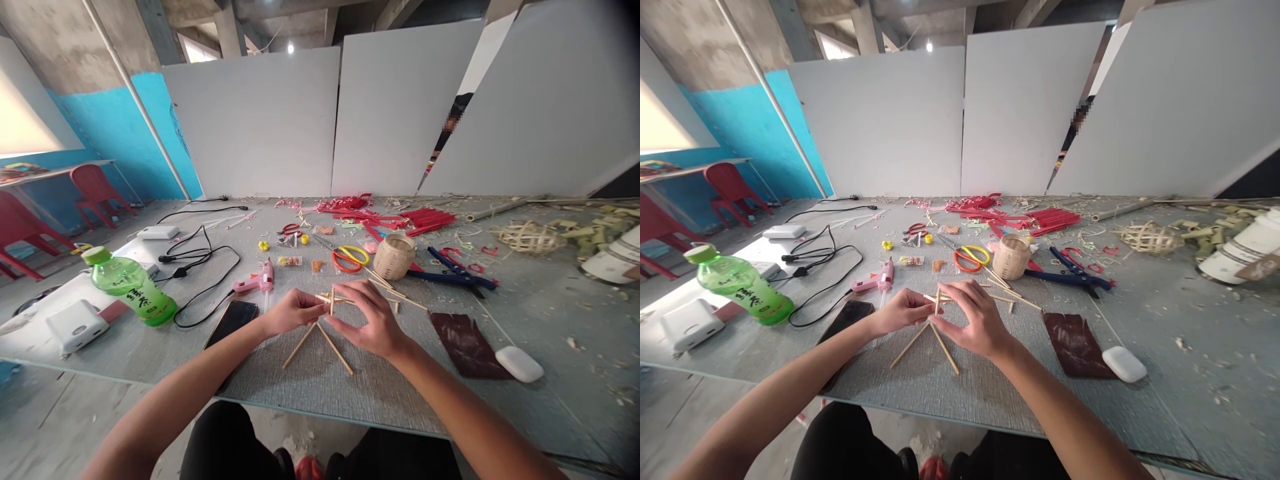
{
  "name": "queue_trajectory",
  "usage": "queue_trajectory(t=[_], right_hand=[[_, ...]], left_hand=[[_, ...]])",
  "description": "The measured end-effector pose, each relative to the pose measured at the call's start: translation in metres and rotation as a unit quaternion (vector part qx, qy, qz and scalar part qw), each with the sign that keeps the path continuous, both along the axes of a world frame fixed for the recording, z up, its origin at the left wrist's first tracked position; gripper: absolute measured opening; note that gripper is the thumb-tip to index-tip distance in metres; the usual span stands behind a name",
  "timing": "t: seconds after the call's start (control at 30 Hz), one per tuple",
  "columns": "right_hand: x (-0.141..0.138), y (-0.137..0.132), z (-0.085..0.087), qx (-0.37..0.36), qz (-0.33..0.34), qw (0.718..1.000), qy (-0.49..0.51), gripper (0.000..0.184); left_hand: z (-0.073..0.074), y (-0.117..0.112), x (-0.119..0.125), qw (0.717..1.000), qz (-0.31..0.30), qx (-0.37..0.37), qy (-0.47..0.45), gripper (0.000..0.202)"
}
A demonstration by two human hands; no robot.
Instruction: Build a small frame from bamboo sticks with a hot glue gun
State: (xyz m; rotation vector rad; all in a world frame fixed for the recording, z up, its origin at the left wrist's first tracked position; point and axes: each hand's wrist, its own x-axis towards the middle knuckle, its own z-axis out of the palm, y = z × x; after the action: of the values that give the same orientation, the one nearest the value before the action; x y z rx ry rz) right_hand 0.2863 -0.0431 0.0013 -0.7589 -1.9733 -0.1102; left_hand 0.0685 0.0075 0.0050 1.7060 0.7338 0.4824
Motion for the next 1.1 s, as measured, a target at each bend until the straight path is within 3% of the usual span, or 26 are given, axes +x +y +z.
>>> queue_trajectory(t=[0.23,0.33,0.47,0.6,0.8,1.1], right_hand=[[0.001,0.001,-0.001,-0.013,0.002,1.000,0.000,0.066],[0.002,0.001,-0.003,-0.014,0.003,1.000,0.011,0.074],[0.006,-0.001,-0.003,0.012,-0.007,1.000,0.017,0.072],[0.006,-0.005,-0.002,0.055,-0.043,0.997,-0.015,0.051],[0.001,-0.009,0.000,0.085,-0.072,0.992,-0.056,0.043],[-0.002,-0.008,0.003,0.084,-0.066,0.992,-0.066,0.029]], left_hand=[[-0.006,0.002,0.001,1.000,0.016,0.026,0.008,0.052],[-0.009,0.003,0.000,0.989,0.063,0.133,0.020,0.050],[-0.009,0.001,-0.005,0.916,0.129,0.379,0.035,0.036],[-0.006,0.001,-0.012,0.847,0.148,0.508,0.048,0.035],[-0.006,0.000,-0.014,0.812,0.150,0.561,0.059,0.036],[-0.012,0.000,-0.009,0.842,0.128,0.523,0.035,0.033]])
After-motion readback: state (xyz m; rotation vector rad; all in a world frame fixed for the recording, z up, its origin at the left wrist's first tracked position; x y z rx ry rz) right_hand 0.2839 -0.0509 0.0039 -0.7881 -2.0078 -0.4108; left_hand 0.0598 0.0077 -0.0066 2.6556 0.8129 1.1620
